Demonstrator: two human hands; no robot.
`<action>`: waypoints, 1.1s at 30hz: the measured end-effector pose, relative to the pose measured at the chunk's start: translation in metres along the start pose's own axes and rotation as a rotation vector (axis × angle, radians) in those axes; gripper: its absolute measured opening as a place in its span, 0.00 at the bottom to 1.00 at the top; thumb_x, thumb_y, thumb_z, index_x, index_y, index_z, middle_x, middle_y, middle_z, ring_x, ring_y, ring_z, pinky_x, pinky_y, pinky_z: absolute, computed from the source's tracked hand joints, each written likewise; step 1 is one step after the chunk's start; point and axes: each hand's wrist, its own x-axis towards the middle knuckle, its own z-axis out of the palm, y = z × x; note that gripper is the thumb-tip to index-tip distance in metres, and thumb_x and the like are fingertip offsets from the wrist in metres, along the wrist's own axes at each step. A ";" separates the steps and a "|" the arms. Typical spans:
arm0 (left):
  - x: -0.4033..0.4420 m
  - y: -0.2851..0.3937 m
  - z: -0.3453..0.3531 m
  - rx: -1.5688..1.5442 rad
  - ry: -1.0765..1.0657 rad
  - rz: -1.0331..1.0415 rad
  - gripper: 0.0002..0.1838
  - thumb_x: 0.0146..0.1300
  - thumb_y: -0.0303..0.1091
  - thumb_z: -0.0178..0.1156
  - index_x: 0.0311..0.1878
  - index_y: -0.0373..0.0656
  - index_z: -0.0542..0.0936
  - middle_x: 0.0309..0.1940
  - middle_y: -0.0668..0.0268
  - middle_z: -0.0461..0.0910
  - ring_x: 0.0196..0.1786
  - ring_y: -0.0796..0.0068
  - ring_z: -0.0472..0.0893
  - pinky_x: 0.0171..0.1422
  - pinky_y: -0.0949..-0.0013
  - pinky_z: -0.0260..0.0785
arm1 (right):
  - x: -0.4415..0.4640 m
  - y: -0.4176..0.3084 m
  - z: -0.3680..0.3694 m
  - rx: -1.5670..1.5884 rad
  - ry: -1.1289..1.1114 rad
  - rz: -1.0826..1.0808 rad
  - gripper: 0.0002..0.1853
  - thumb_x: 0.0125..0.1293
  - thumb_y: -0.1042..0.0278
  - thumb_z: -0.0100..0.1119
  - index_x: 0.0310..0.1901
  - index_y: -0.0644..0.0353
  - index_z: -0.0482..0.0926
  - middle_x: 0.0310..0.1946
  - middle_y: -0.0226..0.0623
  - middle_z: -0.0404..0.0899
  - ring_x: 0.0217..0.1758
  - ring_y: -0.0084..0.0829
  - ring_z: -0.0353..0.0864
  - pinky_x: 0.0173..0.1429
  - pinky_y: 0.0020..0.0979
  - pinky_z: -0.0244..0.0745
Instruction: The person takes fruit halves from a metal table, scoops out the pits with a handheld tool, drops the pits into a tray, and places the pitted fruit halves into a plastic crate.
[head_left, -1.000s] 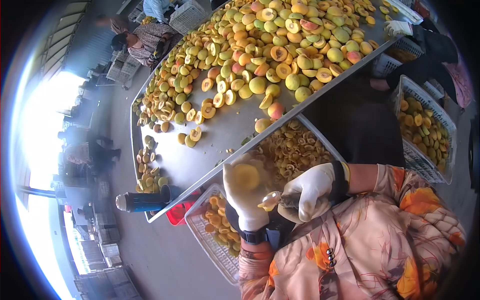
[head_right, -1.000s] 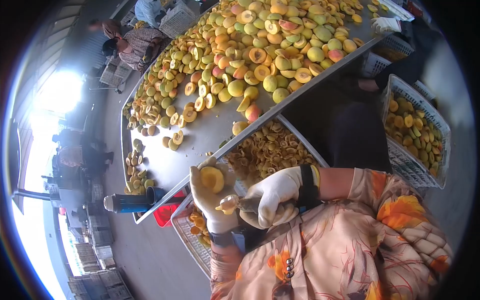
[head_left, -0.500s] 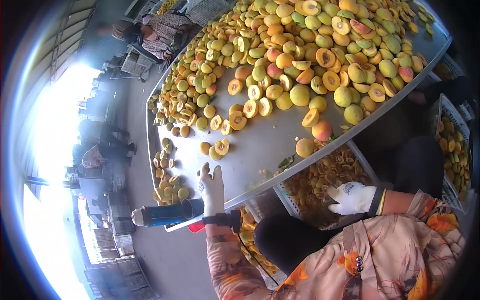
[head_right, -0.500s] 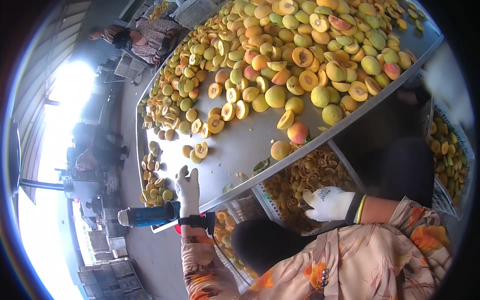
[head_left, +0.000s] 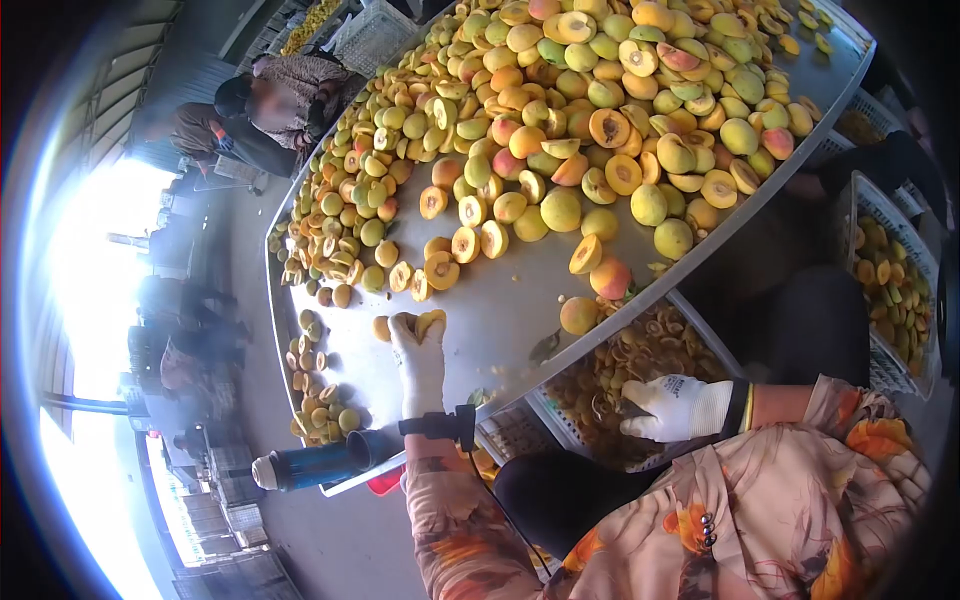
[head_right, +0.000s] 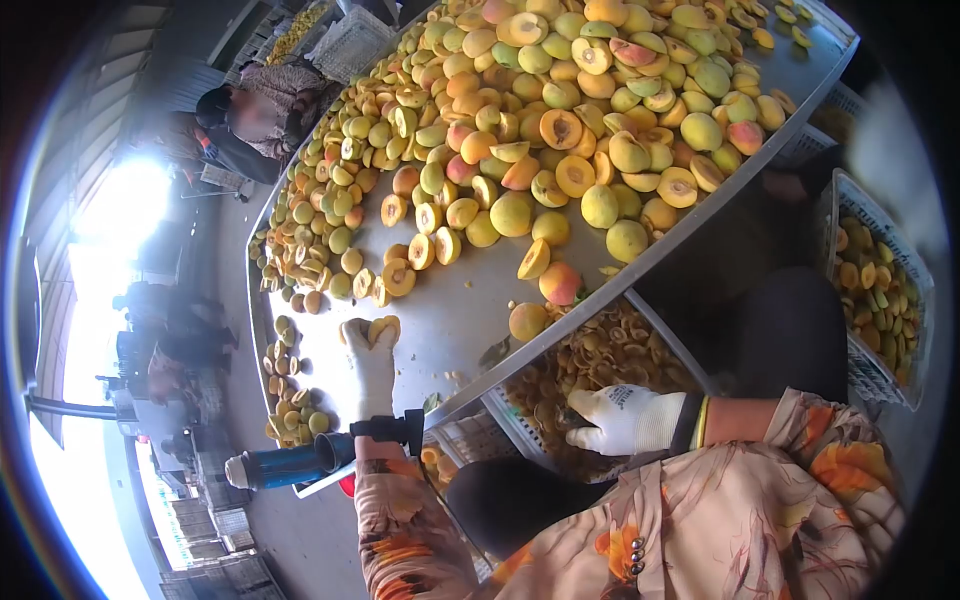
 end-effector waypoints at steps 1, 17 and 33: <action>-0.021 0.023 0.000 -0.236 0.000 -0.024 0.19 0.63 0.30 0.67 0.55 0.39 0.74 0.48 0.61 0.76 0.50 0.65 0.79 0.50 0.64 0.77 | 0.000 -0.004 -0.004 0.009 0.002 0.003 0.25 0.72 0.48 0.60 0.51 0.65 0.72 0.34 0.61 0.83 0.41 0.64 0.84 0.48 0.54 0.77; -0.274 0.217 0.063 -0.717 0.250 -0.057 0.27 0.82 0.52 0.49 0.53 0.32 0.81 0.37 0.64 0.80 0.37 0.78 0.79 0.44 0.73 0.73 | -0.047 -0.079 0.039 0.082 0.444 -0.573 0.13 0.71 0.63 0.59 0.45 0.63 0.70 0.27 0.53 0.81 0.28 0.56 0.83 0.32 0.50 0.75; -0.310 0.253 0.052 -0.708 0.310 0.132 0.27 0.82 0.51 0.48 0.52 0.32 0.82 0.37 0.65 0.80 0.35 0.79 0.76 0.40 0.77 0.69 | -0.087 -0.103 0.039 0.068 0.487 -0.746 0.09 0.67 0.67 0.61 0.40 0.63 0.73 0.26 0.50 0.80 0.29 0.52 0.84 0.33 0.47 0.75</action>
